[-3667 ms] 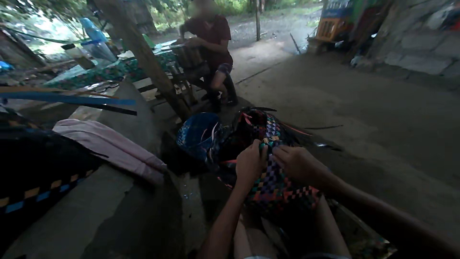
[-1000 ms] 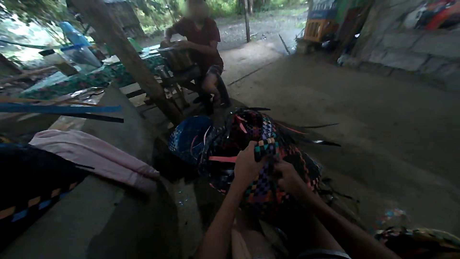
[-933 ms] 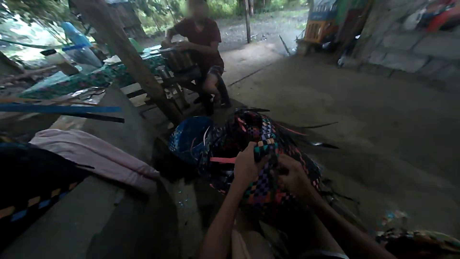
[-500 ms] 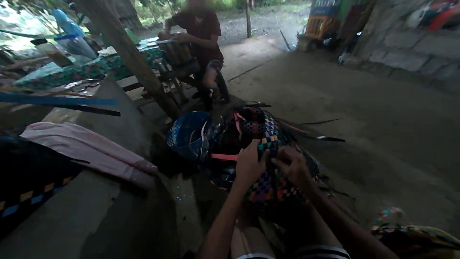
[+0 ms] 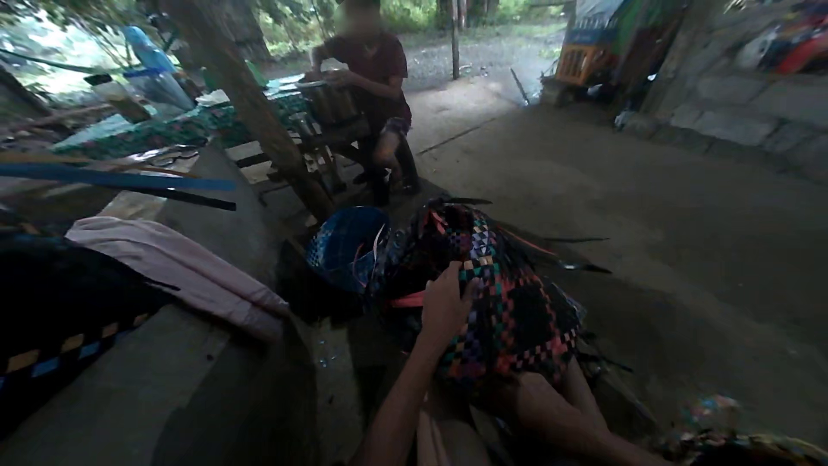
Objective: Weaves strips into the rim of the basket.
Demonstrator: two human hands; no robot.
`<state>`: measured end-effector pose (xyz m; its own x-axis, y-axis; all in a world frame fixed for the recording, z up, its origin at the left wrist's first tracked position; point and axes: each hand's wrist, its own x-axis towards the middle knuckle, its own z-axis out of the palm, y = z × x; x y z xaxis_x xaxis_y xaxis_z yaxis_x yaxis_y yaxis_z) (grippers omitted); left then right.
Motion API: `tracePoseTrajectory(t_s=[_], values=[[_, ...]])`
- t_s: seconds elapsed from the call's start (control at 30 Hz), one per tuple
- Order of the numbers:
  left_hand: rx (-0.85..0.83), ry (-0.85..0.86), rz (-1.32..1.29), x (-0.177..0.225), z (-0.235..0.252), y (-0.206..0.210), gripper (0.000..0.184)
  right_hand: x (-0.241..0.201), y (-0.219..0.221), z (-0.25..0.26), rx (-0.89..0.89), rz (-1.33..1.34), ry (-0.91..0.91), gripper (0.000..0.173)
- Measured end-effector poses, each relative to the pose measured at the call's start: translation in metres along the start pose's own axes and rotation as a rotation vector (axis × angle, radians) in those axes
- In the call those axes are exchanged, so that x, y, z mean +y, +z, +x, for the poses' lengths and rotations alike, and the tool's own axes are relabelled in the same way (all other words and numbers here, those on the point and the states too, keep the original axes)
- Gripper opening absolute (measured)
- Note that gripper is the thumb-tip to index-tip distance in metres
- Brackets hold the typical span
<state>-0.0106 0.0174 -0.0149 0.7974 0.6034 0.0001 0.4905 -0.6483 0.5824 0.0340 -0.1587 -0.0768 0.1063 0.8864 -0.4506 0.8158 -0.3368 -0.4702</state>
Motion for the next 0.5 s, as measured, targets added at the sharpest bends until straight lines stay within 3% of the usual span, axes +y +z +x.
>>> tracePoseTrajectory(t_s=[0.03, 0.07, 0.2, 0.23, 0.3, 0.37, 0.43, 0.5], values=[[0.034, 0.032, 0.011, -0.002, -0.002, 0.0, 0.053, -0.005, -0.027, -0.011, -0.111, -0.004, -0.034, 0.041], [0.078, 0.07, 0.028, -0.003, -0.004, -0.001, 0.052, -0.004, -0.043, -0.021, -0.079, 0.011, -0.123, 0.048], [0.147, 0.166, 0.072, 0.007, -0.009, -0.004, 0.048, -0.01, -0.096, -0.037, 0.741, 0.094, -0.586, 0.032], [0.167, 0.188, 0.055, 0.008, -0.01, -0.002, 0.046, -0.012, -0.117, -0.033, 0.814, 0.079, -0.594, 0.03], [0.254, 0.259, 0.012, 0.006, -0.011, 0.007, 0.042, -0.003, -0.155, -0.014, 0.761, 0.0, -0.531, 0.03], [0.304, 0.315, -0.022, 0.004, -0.011, 0.015, 0.041, 0.016, -0.18, 0.016, 0.548, -0.093, -0.428, 0.032], [0.22, 0.262, -0.003, 0.01, -0.014, 0.008, 0.043, 0.031, -0.188, 0.042, 0.344, -0.142, -0.369, 0.036], [0.094, 0.15, 0.017, 0.016, -0.018, -0.016, 0.041, 0.043, -0.183, 0.06, 0.306, -0.096, -0.419, 0.036]])
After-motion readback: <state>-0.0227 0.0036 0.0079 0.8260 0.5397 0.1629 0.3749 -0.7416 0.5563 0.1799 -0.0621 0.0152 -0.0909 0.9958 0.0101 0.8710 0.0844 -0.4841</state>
